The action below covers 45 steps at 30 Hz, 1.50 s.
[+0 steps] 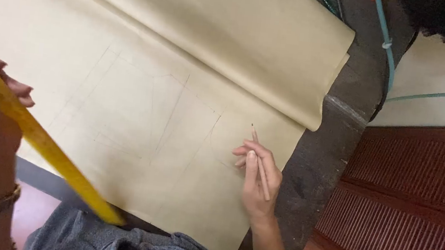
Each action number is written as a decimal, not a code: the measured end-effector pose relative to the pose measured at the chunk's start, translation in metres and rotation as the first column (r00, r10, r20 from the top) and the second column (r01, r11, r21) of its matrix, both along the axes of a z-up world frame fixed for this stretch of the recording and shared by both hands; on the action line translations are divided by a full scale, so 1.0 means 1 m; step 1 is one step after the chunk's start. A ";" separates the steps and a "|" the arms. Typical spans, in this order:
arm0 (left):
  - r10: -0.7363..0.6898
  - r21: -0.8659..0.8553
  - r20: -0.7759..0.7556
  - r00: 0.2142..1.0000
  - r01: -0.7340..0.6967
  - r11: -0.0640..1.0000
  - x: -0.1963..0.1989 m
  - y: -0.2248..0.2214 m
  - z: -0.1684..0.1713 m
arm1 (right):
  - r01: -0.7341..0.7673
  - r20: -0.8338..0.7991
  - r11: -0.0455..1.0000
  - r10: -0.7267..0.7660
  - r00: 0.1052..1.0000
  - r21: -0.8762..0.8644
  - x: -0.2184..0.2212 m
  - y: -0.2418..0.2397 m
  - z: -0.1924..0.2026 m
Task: Drafting a garment pattern on brown paper using a ruler and pencil
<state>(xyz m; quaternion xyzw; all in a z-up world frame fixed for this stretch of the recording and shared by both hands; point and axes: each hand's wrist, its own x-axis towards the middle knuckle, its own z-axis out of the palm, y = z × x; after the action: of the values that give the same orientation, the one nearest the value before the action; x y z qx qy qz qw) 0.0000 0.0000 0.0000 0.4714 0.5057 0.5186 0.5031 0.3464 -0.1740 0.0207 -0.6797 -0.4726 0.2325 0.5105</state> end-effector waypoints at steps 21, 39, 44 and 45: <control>0.121 -0.018 -0.188 0.975 -0.126 0.992 0.115 -0.068 0.105 | 0.040 -0.016 0.993 -0.038 0.999 0.112 0.045 -0.001 -0.001; -0.282 -0.551 -0.685 0.671 -0.224 0.804 0.205 -0.211 -0.006 | -0.377 -0.145 0.920 0.389 0.910 0.105 0.067 0.067 -0.054; -0.323 -0.573 -0.706 0.631 -0.240 0.783 0.209 -0.216 -0.012 | -0.431 -0.142 0.895 0.444 0.884 0.117 0.063 0.073 -0.065; -0.341 -0.577 -0.718 0.607 -0.244 0.780 0.209 -0.219 -0.015 | -0.439 -0.142 0.889 0.455 0.879 0.132 0.064 0.072 -0.069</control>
<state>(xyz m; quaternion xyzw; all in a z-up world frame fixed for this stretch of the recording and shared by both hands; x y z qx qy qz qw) 0.2092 -0.2187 -0.0148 0.4705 0.8017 0.0417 0.3663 0.4100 -0.1024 -0.0488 -0.5046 -0.5823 0.3781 0.5133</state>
